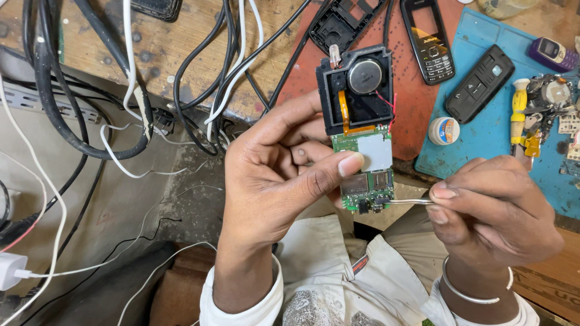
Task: The person holds a disassembled feature phone connected to a charging cable, removes the battery and housing, works on the internal board with a soldering iron, reattaches components, and powers the phone on, with the screen lighting up.
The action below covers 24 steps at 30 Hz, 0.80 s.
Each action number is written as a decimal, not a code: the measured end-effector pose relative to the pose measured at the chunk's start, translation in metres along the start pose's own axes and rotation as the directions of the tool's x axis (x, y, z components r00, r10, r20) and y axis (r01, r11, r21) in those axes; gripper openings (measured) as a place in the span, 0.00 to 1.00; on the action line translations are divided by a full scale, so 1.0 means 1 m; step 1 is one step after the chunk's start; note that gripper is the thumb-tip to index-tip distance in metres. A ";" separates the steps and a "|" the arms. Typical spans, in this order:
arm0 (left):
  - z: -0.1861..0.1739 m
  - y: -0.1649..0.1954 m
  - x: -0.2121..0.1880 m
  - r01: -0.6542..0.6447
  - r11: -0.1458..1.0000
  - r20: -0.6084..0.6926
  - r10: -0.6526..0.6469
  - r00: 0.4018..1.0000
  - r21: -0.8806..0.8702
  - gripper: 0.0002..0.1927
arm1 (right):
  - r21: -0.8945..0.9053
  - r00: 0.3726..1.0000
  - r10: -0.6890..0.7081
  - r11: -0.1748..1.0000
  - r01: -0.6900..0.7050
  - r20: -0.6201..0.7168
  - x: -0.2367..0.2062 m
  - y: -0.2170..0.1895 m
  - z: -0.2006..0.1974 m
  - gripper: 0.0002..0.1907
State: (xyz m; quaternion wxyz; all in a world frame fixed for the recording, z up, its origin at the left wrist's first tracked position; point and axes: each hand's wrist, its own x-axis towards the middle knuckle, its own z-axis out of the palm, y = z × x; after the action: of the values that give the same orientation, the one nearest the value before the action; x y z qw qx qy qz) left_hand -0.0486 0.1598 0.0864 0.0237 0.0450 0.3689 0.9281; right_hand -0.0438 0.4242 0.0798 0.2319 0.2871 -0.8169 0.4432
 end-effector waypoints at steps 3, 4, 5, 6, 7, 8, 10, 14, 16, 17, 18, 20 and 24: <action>0.002 0.000 0.001 0.039 0.999 -0.017 -0.039 0.999 -0.010 0.31 | 0.017 1.000 -0.027 0.999 0.027 -0.006 -0.001 0.001 -0.001 0.08; 0.002 -0.001 0.001 0.041 0.999 -0.014 -0.041 0.999 -0.011 0.30 | 0.017 0.999 -0.040 0.999 0.040 -0.006 -0.002 0.002 -0.002 0.08; 0.003 -0.002 0.001 0.043 0.999 -0.010 -0.043 0.999 -0.013 0.30 | 0.006 0.998 -0.058 0.998 0.058 -0.004 -0.002 0.004 -0.003 0.08; 0.003 -0.002 0.001 0.039 0.999 -0.003 -0.039 0.999 -0.010 0.30 | -0.004 0.998 -0.070 0.998 0.070 0.002 -0.002 0.004 -0.005 0.08; 0.003 -0.003 0.002 0.034 0.999 0.004 -0.034 0.999 -0.007 0.30 | -0.013 0.997 -0.081 0.997 0.081 0.007 -0.002 0.005 -0.007 0.09; 0.004 -0.003 0.001 0.035 0.999 0.005 -0.035 0.999 -0.005 0.30 | -0.019 0.996 -0.082 0.996 0.082 0.017 -0.003 0.005 -0.008 0.09; 0.004 -0.004 0.000 0.039 0.999 0.003 -0.039 0.999 -0.003 0.30 | -0.015 0.996 -0.082 0.996 0.083 0.027 -0.004 0.005 -0.010 0.09; 0.005 -0.003 0.000 0.048 0.998 0.009 -0.048 0.999 -0.028 0.30 | 0.011 0.997 -0.065 0.998 0.065 0.031 -0.004 0.002 -0.007 0.10; 0.006 -0.003 0.000 0.058 0.998 0.003 -0.058 0.998 -0.020 0.30 | 0.016 0.997 -0.064 0.998 0.063 0.038 -0.003 0.001 -0.007 0.10; 0.006 -0.002 0.000 0.064 0.998 -0.001 -0.064 0.998 -0.010 0.29 | 0.017 0.997 -0.069 0.998 0.068 0.043 -0.003 0.000 -0.007 0.10; 0.006 -0.002 0.000 0.067 0.998 -0.001 -0.067 0.998 -0.010 0.29 | 0.017 0.995 -0.084 0.996 0.083 0.048 -0.002 0.001 -0.008 0.10; 0.007 -0.002 -0.001 0.075 0.997 0.000 -0.075 0.997 -0.012 0.29 | 0.016 0.991 -0.121 0.993 0.121 0.060 0.000 0.002 -0.009 0.10; 0.009 -0.003 -0.001 0.087 0.996 0.002 -0.087 0.996 -0.028 0.31 | 0.019 0.983 -0.170 0.985 0.169 0.066 0.003 0.007 -0.013 0.11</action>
State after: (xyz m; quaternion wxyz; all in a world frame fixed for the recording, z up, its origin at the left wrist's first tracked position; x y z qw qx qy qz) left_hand -0.0462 0.1679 0.0903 0.0649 0.0289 0.3576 0.9312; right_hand -0.0487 0.4379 0.0843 0.2392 0.3718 -0.7939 0.4175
